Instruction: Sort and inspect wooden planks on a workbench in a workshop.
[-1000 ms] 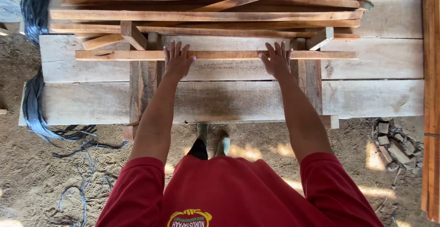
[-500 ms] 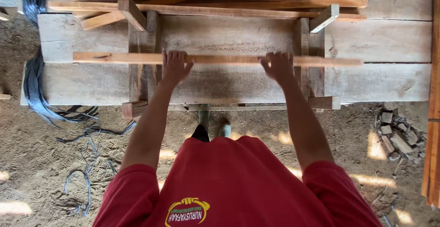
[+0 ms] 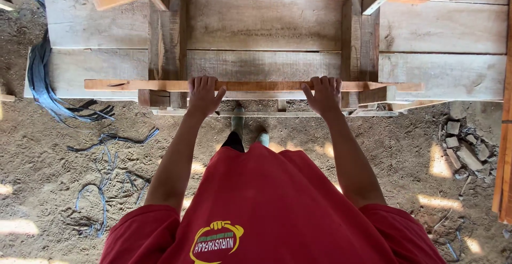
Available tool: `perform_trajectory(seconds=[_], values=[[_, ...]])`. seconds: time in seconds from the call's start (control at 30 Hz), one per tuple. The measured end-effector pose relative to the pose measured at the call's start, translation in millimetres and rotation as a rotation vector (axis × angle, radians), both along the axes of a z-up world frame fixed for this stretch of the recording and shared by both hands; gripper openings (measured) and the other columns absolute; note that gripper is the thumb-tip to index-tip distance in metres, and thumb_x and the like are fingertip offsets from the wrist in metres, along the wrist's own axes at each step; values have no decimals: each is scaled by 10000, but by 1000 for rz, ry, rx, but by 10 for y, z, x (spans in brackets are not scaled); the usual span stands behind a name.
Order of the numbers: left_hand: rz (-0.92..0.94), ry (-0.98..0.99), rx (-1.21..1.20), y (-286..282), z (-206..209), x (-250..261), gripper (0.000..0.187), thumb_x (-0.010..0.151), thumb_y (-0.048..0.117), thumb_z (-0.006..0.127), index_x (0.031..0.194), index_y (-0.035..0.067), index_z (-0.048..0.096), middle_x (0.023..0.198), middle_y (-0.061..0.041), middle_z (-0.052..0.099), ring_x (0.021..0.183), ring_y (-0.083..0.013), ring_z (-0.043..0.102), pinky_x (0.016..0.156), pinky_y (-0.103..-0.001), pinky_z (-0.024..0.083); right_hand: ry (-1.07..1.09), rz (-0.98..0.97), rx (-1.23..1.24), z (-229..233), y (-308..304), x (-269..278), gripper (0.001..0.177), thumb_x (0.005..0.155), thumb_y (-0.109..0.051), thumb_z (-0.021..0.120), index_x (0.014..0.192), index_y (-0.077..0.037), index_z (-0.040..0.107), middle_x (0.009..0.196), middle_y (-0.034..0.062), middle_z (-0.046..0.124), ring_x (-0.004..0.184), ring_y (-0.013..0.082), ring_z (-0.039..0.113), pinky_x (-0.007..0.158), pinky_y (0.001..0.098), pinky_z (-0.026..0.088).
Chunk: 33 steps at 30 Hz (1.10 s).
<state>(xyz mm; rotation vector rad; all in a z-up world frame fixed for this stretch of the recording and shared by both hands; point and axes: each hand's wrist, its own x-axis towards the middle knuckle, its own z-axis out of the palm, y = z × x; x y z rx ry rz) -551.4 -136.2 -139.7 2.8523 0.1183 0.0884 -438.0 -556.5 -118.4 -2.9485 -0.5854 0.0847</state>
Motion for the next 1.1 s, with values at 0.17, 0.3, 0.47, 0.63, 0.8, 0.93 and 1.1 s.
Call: perform_trajectory(seconds=[0.17, 0.3, 0.47, 0.63, 0.8, 0.93, 1.1], values=[[-88, -1, 62, -187, -274, 170, 431, 1045, 541, 450, 1167, 150, 585, 1068, -129, 635, 1127, -326, 605, 1060, -504, 362, -24, 82, 17, -66, 189, 71, 435, 1059, -547, 477, 1035, -145, 640, 945, 137, 648, 995, 372, 643, 953, 539, 416], [-319, 149, 43, -874, -410, 564, 259, 1046, 334, 490, 1211, 174, 610, 1161, -115, 678, 1185, -326, 649, 1041, -515, 419, -227, 522, -82, -280, 842, 119, 235, 969, -200, 481, 836, -199, 674, 790, 53, 670, 748, 280, 711, 664, 459, 559], [-337, -123, 39, -1153, -415, 618, 282, 1029, 369, 455, 1198, 168, 558, 1044, -84, 628, 1048, -296, 659, 966, -438, 444, 34, 347, 135, -40, 1099, -81, 376, 1093, -379, 432, 1304, -136, 626, 1100, 133, 696, 1094, 346, 688, 982, 491, 480], [-344, -232, -11, -416, -395, 335, 279, 1076, 425, 490, 1111, 184, 627, 1021, -71, 642, 1070, -283, 671, 983, -440, 455, 95, 298, 124, 313, 390, -62, 459, 1048, -476, 533, 1346, -137, 619, 1165, 156, 698, 1153, 368, 669, 1049, 508, 433], [-58, 84, 79, 322, -104, 127, 456, 1088, 513, 393, 917, 165, 632, 953, -112, 699, 1017, -318, 692, 996, -484, 455, 2, 78, 122, 121, -684, 208, 328, 1083, -437, 561, 988, -145, 677, 924, 108, 676, 1014, 347, 681, 1026, 489, 426], [16, 72, 136, 665, -132, 45, 495, 1110, 585, 357, 915, 198, 596, 972, -62, 684, 1071, -242, 682, 1051, -424, 431, -73, 90, 77, -181, -911, 404, 394, 1131, -529, 483, 1008, -181, 623, 1024, 113, 678, 1092, 306, 676, 1078, 457, 394], [57, 34, 138, 630, -208, 71, 555, 1115, 626, 342, 864, 191, 579, 899, -53, 660, 1022, -241, 678, 1031, -443, 425, -39, -63, 48, -252, -782, 367, 592, 1125, -655, 398, 846, -165, 580, 948, 137, 667, 1088, 332, 665, 1091, 498, 350]])
